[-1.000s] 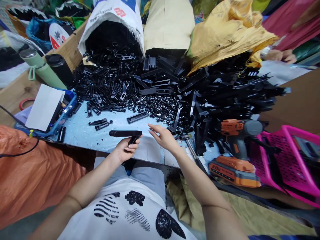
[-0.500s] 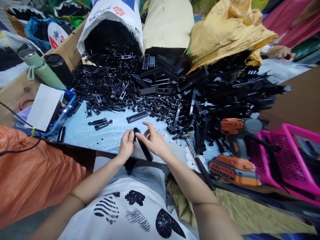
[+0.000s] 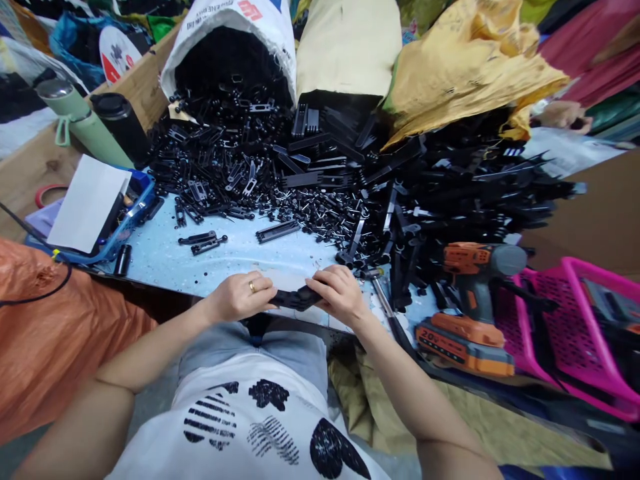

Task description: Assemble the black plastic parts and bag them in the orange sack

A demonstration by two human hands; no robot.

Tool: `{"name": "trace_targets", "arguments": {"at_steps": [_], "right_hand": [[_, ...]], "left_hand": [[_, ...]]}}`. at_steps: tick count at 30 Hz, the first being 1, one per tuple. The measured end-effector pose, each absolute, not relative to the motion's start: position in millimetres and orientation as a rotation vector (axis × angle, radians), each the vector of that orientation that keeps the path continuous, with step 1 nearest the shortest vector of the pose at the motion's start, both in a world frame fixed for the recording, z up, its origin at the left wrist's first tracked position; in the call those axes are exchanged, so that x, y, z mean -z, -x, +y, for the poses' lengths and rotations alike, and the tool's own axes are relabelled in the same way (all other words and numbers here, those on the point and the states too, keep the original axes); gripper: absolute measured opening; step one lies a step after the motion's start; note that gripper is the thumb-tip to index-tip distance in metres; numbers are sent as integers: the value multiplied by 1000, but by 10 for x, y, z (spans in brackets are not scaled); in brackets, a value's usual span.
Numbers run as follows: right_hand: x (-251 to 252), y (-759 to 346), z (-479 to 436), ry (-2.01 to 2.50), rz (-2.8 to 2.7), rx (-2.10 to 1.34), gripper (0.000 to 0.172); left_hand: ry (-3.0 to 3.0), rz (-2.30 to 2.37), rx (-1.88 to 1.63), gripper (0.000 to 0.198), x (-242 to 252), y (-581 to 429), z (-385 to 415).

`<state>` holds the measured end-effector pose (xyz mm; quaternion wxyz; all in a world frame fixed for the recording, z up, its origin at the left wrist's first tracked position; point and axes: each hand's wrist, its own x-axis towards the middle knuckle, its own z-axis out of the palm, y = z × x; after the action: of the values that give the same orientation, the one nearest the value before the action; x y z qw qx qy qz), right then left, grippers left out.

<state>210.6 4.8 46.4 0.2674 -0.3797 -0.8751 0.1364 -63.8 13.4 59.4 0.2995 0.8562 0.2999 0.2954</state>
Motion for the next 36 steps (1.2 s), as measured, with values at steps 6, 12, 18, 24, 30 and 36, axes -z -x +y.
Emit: {"name": "trace_targets", "arguments": {"at_steps": [6,12,18,24,30,36], "right_hand": [[-384,-2172,-63,1156,-2328,-132,14],[-355,-2138,-66,1087,-2327,-4,13],[-384,-1952,-13,797,-2188,199,27],[-368,-1761,-5,656,-2141,91,35],[-314,-1699,-12,638,-2083,37,39],[-289,-1628,-9,609,-2005,-89,38]], "left_hand": [[-2304,745,-711,20,-577,692,81],[-2457,718,-863,26,-516,672,17],[-2773,615,-1091,28,-528,605,-4],[-2785,569,-1195,23,-557,510,-52],[-2779,558,-1169,20,-566,491,-34],[-2764,530,-1165,21,-567,477,-18]]}}
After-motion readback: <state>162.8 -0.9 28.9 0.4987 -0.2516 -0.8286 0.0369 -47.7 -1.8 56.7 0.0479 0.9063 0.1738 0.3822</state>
